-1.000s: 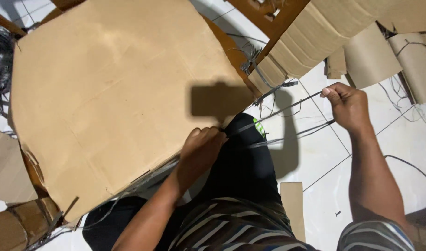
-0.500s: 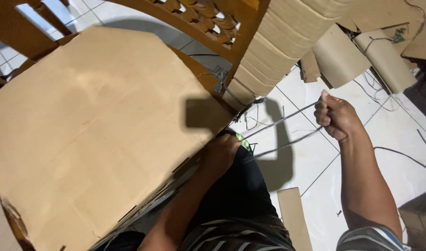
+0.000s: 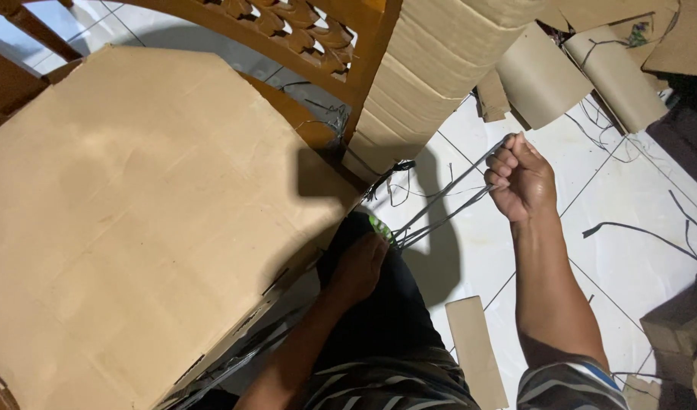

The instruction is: Wrapping a wooden chair with cardboard and securing it with plastic straps

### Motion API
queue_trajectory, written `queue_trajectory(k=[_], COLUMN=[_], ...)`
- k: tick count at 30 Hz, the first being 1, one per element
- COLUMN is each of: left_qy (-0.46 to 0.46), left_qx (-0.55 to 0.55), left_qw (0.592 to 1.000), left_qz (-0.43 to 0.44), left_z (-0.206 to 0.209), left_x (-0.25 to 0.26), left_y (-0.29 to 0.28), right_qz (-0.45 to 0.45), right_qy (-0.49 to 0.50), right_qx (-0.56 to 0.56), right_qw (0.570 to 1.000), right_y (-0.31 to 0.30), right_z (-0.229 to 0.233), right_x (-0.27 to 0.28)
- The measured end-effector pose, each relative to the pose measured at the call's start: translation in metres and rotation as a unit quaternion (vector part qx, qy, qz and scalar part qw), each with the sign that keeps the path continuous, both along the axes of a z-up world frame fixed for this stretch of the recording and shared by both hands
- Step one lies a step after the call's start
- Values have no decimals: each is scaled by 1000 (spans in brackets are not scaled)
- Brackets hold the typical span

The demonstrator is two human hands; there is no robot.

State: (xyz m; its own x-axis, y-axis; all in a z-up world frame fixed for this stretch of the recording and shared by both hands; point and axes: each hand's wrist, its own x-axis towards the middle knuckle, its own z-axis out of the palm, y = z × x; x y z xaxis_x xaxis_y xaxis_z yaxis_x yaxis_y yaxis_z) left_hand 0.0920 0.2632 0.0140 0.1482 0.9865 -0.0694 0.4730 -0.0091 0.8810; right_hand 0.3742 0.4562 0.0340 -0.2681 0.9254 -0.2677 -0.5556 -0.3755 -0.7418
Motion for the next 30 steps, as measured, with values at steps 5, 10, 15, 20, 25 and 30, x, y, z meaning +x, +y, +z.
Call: queue_trajectory(k=[5,10,15,20,25,30], left_qy=[-43,-92,-61,-47,-33,32], left_qx=[-58,-125,-138,-124,-108,-76], left_qw=[997,988,989,991,994,996], left_qz=[-2,-13,-8,-3,-3,29], left_z=[-23,-36,-6,-2,-12,-26], left_x=[7,9,7,6,11,17], left_y=[-5,-11,-13,-14,-20,-18], right_qz=[-33,4,8,52,30,-16], right_qy=[17,31,16,43,-7,-88], right_qx=[-1,-7,20,80,107,117], right_qw=[999,1000,1000,994,994,989], right_y=[-3,-3,-7,-19,-24,-23], right_z=[3,5,2,5,1,-5], right_x=[-10,-27,-37,-52,-59,-59])
